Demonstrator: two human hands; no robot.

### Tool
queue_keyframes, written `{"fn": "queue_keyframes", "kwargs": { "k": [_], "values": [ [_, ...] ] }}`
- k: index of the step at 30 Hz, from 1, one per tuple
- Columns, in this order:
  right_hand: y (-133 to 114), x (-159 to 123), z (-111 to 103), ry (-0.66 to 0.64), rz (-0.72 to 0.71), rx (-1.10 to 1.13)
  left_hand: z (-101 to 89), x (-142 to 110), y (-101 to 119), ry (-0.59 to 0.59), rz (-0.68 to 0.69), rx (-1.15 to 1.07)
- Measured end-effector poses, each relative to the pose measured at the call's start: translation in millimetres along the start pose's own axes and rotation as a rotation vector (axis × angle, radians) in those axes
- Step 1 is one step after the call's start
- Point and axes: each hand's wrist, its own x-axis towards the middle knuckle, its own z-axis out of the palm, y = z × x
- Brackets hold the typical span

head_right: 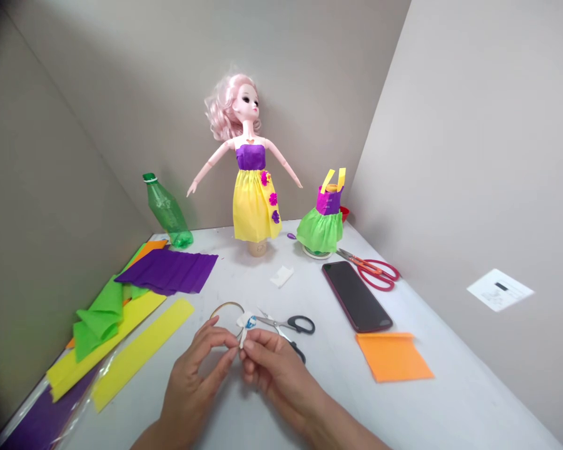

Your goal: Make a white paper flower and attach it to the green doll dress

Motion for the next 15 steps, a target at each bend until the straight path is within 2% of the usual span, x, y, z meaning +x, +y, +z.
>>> {"fn": "queue_keyframes", "kwargs": {
  "k": [6, 12, 15],
  "values": [
    [-2.8, -1.4, 3.4, 0.026, -0.011, 0.021, -1.2, -0.4, 3.1, -0.019, -0.106, -0.042],
    [-4.1, -2.4, 1.4, 0.041, -0.008, 0.032, -3.3, 2.6, 3.0, -0.098, -0.353, -0.158],
    [-3.6, -2.3, -0.7, 0.04, -0.021, 0.024, -4.9, 3.6, 2.8, -0.128, -0.412, -0.236]
  ]
}}
